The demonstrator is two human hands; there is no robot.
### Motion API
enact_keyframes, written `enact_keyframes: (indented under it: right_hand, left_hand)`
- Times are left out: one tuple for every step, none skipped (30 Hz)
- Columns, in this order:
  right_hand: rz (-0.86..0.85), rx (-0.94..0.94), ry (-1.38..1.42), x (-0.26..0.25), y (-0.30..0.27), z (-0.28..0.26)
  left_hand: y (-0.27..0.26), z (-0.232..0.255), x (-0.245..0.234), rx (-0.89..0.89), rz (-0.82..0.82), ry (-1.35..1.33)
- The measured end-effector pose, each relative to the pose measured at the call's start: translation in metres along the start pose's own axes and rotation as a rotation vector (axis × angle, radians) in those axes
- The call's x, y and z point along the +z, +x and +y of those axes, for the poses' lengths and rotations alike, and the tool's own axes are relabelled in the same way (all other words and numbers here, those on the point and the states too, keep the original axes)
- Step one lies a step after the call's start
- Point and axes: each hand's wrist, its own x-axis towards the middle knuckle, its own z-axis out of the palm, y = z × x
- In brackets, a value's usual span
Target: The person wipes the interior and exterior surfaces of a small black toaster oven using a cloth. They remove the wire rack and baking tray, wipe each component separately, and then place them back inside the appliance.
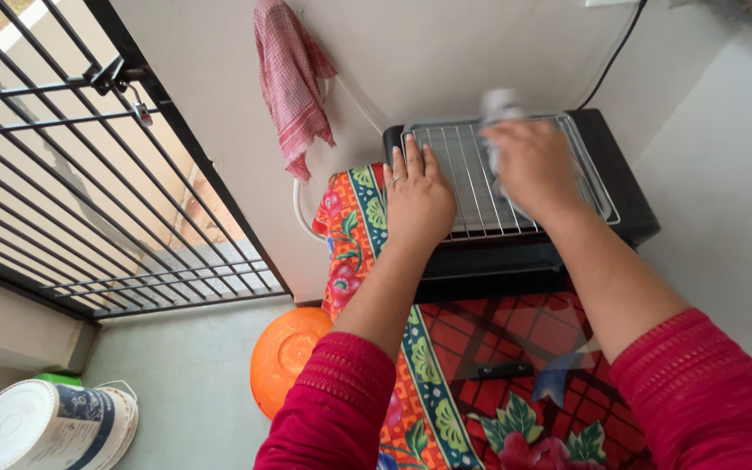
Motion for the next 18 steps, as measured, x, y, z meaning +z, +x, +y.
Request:
enact_keyframes:
  right_hand:
    - [0.066,0.089,-0.044,0.001,0.003,0.006]
    - [0.123,0.127,-0.049,0.005,0.009,0.009]
    - [0.179,0.167,-0.051,0.011,0.013,0.009]
    - [0.235,0.207,-0.053,0.014,0.015,0.008]
    - [0.252,0.152,0.072,0.015,0.015,0.003]
    - [0.27,0.096,0.197,0.016,0.014,-0.007]
    - [0.289,0.038,0.324,0.013,0.014,-0.017]
    - [0.189,0.036,0.313,0.004,0.012,-0.023]
    - [0.088,0.033,0.302,-0.007,0.01,-0.029]
    - [-0.013,0.029,0.291,-0.019,0.007,-0.035]
    - [-0.034,0.086,0.306,-0.033,0.003,-0.037]
    - [-0.054,0.143,0.32,-0.046,-0.004,-0.037]
    - [-0.076,0.201,0.331,-0.054,-0.01,-0.038]
    - [0.001,0.077,0.32,-0.055,-0.014,-0.041]
    - [0.076,-0.051,0.308,-0.052,-0.018,-0.042]
    - [0.15,-0.179,0.294,-0.046,-0.023,-0.042]
    - [0.076,-0.168,0.207,-0.034,-0.027,-0.045]
    - [0.002,-0.157,0.12,-0.017,-0.03,-0.052]
  left_hand:
    - [0.0,0.001,-0.001,-0.001,0.007,0.025]
    - [0.001,0.002,-0.002,-0.006,0.014,0.016]
    - [0.002,0.002,-0.002,-0.011,0.018,0.009]
    - [0.002,0.003,-0.002,-0.016,0.021,0.003]
    - [0.002,0.004,-0.003,-0.019,0.017,-0.007]
    - [0.002,0.004,-0.004,-0.022,0.012,-0.017]
    - [0.002,0.003,-0.005,-0.026,0.01,-0.025]
    - [0.002,0.003,-0.006,-0.027,0.009,-0.028]
    - [0.001,0.003,-0.007,-0.03,0.009,-0.031]
    - [0.0,0.004,-0.007,-0.034,0.008,-0.033]
    - [0.0,0.004,-0.007,-0.033,0.016,-0.026]
    - [0.001,0.004,-0.008,-0.032,0.025,-0.019]
    - [0.001,0.005,-0.008,-0.03,0.032,-0.015]
    - [0.001,0.005,-0.008,-0.025,0.033,-0.031]
    - [0.001,0.005,-0.01,-0.023,0.035,-0.046]
    - [0.001,0.004,-0.011,-0.021,0.038,-0.061]
    - [0.0,0.004,-0.013,-0.026,0.016,-0.079]
    - [0.0,0.003,-0.014,-0.031,-0.006,-0.097]
